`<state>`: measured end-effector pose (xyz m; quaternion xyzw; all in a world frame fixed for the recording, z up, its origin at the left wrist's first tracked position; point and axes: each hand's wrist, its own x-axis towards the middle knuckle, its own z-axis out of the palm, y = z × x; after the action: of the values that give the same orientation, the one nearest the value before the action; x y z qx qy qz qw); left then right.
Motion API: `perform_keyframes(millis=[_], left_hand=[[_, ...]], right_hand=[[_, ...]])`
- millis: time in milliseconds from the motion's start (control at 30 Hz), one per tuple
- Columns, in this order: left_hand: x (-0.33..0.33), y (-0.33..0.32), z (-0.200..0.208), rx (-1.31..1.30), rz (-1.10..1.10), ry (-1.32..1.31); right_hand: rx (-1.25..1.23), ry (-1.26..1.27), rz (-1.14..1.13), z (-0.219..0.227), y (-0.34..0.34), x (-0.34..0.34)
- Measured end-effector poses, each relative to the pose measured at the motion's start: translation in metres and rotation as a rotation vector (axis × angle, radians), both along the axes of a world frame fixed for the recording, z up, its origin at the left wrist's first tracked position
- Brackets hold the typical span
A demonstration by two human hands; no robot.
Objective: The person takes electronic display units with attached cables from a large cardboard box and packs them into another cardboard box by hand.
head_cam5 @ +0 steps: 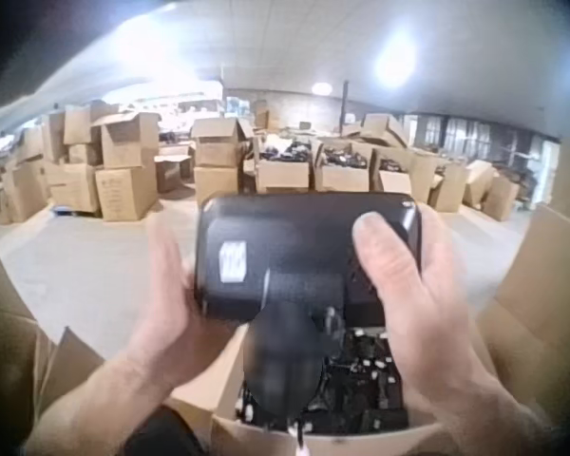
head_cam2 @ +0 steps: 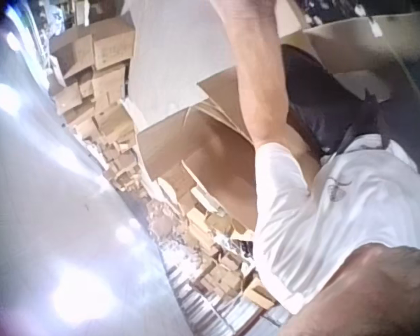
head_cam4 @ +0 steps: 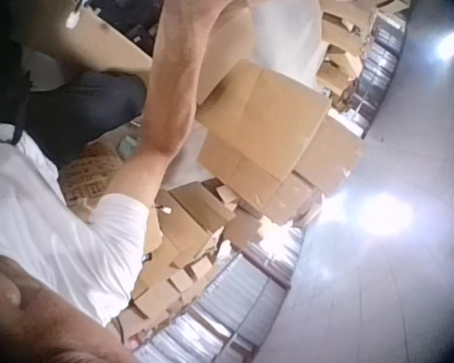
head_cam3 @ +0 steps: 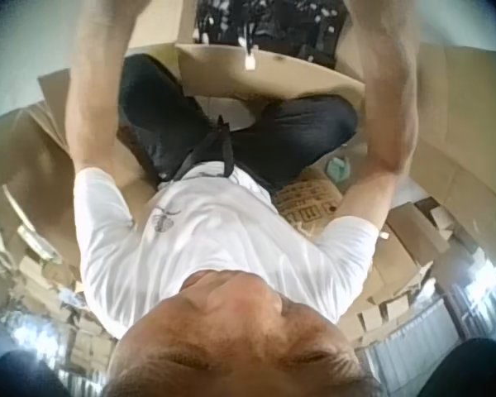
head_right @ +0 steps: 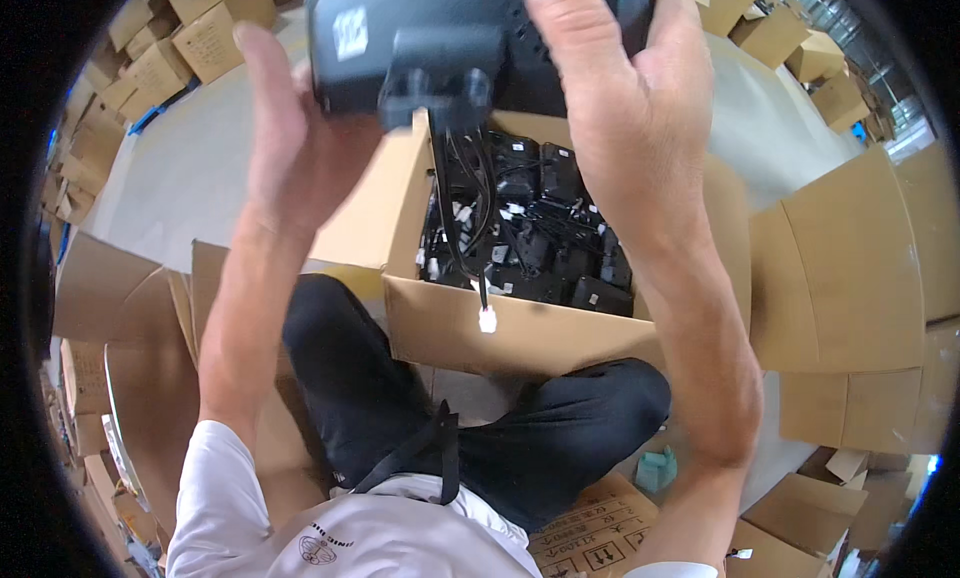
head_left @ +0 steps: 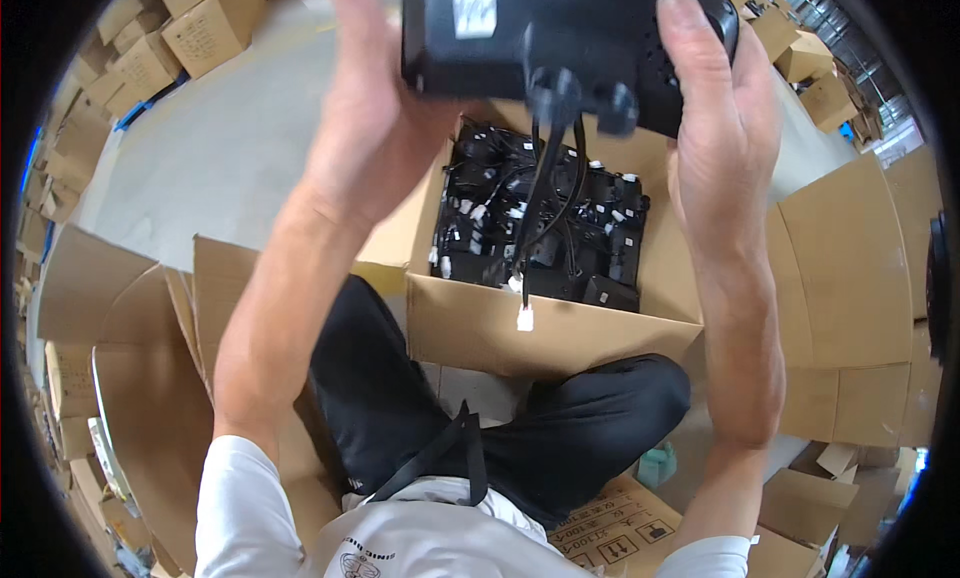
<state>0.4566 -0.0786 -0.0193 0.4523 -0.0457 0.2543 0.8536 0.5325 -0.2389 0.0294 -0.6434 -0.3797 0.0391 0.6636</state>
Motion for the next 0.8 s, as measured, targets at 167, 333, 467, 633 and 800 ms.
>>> perform_keyframes(millis=[167,333,467,633,800], left_hand=[[0.030,-0.046,-0.094,0.202,-0.691,0.408],[0.065,0.010,-0.146,0.068,-0.709,0.720],[0.100,0.033,-0.144,-0.357,-0.390,0.559],[0.108,0.029,-0.153,-0.203,-0.343,0.621],[0.096,0.028,-0.145,-0.085,-0.314,0.668]], right_hand=[[0.361,0.253,0.019,-0.079,0.002,0.099],[0.048,1.030,-0.202,-0.197,-0.069,0.198],[0.097,1.217,-0.338,-0.297,-0.090,0.229],[0.104,1.107,-0.594,-0.403,-0.084,0.272],[0.091,1.120,-0.792,-0.449,-0.081,0.279]])
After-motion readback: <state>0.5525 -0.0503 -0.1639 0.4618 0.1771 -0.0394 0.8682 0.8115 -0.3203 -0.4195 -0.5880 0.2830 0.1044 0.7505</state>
